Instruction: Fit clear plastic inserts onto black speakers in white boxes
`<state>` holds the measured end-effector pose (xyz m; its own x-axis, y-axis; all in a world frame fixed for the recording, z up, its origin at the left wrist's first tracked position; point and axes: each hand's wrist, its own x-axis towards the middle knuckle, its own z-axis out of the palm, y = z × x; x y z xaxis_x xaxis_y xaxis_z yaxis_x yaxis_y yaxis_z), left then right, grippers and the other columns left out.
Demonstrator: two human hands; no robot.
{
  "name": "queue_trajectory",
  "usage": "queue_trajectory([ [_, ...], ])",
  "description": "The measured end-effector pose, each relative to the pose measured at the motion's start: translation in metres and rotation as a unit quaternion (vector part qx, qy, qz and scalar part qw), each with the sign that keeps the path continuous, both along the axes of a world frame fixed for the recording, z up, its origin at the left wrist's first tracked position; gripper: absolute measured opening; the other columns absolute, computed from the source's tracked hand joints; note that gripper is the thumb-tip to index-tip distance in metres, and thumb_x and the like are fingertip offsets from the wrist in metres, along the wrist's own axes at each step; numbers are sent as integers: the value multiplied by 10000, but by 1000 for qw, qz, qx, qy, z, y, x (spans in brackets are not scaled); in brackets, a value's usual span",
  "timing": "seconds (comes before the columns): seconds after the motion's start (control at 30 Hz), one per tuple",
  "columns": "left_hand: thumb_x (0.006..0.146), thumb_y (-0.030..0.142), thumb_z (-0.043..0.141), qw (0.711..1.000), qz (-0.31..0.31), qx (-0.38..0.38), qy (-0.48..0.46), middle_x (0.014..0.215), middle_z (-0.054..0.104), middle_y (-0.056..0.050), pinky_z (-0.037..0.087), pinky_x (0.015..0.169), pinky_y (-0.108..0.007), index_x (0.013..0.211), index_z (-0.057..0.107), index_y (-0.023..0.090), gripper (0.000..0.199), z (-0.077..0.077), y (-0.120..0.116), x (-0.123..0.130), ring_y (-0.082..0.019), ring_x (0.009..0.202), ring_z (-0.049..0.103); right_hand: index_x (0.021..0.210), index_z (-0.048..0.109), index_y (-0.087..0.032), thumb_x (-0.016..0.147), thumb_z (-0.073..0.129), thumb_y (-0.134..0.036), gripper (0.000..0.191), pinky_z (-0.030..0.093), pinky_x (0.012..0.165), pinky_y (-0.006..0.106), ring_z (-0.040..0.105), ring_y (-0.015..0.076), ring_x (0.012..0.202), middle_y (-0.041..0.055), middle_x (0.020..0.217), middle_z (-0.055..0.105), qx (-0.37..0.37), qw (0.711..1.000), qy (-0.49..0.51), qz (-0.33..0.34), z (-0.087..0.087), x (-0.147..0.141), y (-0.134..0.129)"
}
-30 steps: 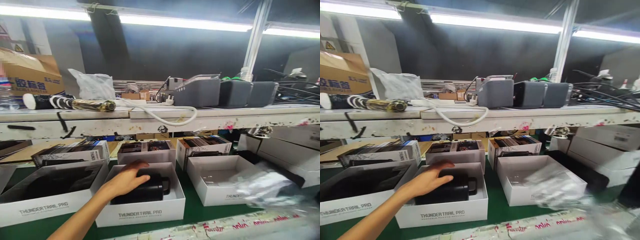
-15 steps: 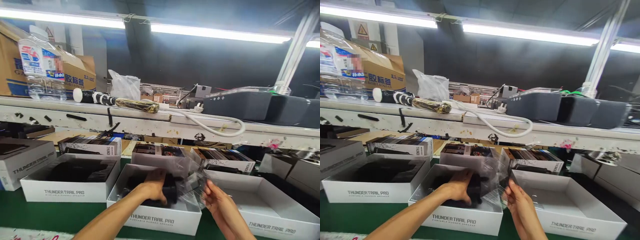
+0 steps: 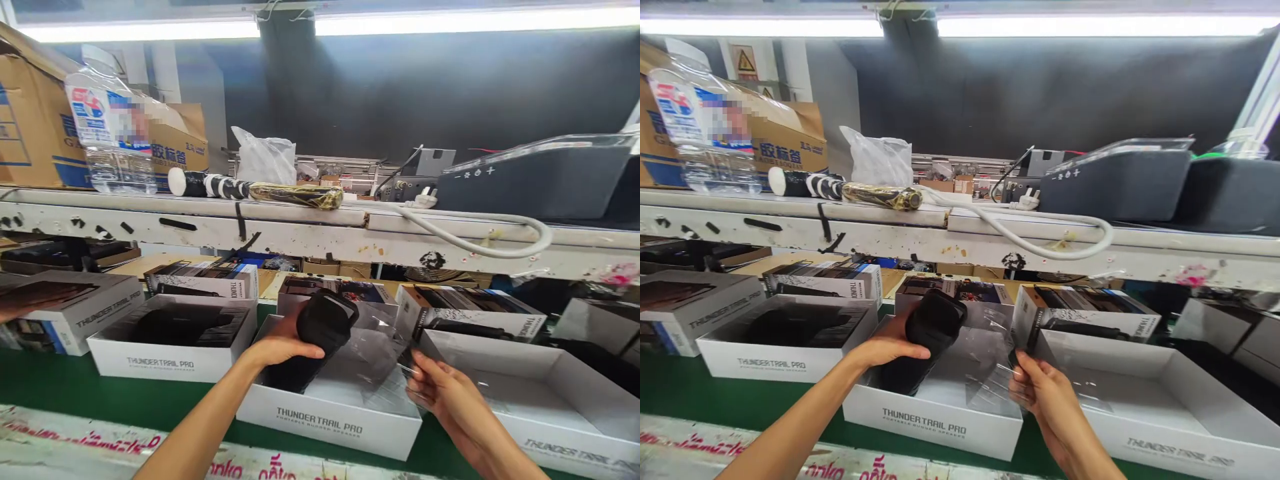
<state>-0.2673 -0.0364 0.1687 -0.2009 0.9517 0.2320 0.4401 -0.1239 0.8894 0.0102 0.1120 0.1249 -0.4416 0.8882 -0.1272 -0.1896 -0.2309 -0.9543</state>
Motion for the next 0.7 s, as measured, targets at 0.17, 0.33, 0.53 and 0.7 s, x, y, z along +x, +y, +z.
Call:
queue_trajectory([
  [0.17,618,319,870,989,24,-81,120,1527,516,-55,409,1179,-450,1507,381,298,1015,12,11,15,-302,1380,500,776,543,-197,556,918,-533,550,540,603,237,609,128,591,-23,666,612,-49,999,6,10,-5,-18,-6],
  [0.33,563,412,891,950,12,-162,266,1615,367,-169,361,1211,-511,1571,295,193,1191,4,41,27,-395,1475,364,907,594,-186,680,756,-686,573,586,646,351,690,254,781,87,856,699,44,996,-79,-26,-18,-15,1],
  [0.53,575,350,882,912,0,-196,360,1628,341,-182,363,1210,-505,1594,250,192,1209,-4,49,31,-385,1477,371,1447,526,-139,960,484,-606,677,348,1171,600,392,380,1434,192,1523,474,507,812,-285,-50,-8,-1,-19],
  [0.7,595,331,864,888,32,-190,417,1680,202,-175,235,1265,-548,1578,303,188,1141,7,40,38,-359,1550,217,1553,438,-140,1012,487,-579,698,186,1242,621,288,362,1504,157,1617,355,582,709,-383,110,8,0,-38],
])
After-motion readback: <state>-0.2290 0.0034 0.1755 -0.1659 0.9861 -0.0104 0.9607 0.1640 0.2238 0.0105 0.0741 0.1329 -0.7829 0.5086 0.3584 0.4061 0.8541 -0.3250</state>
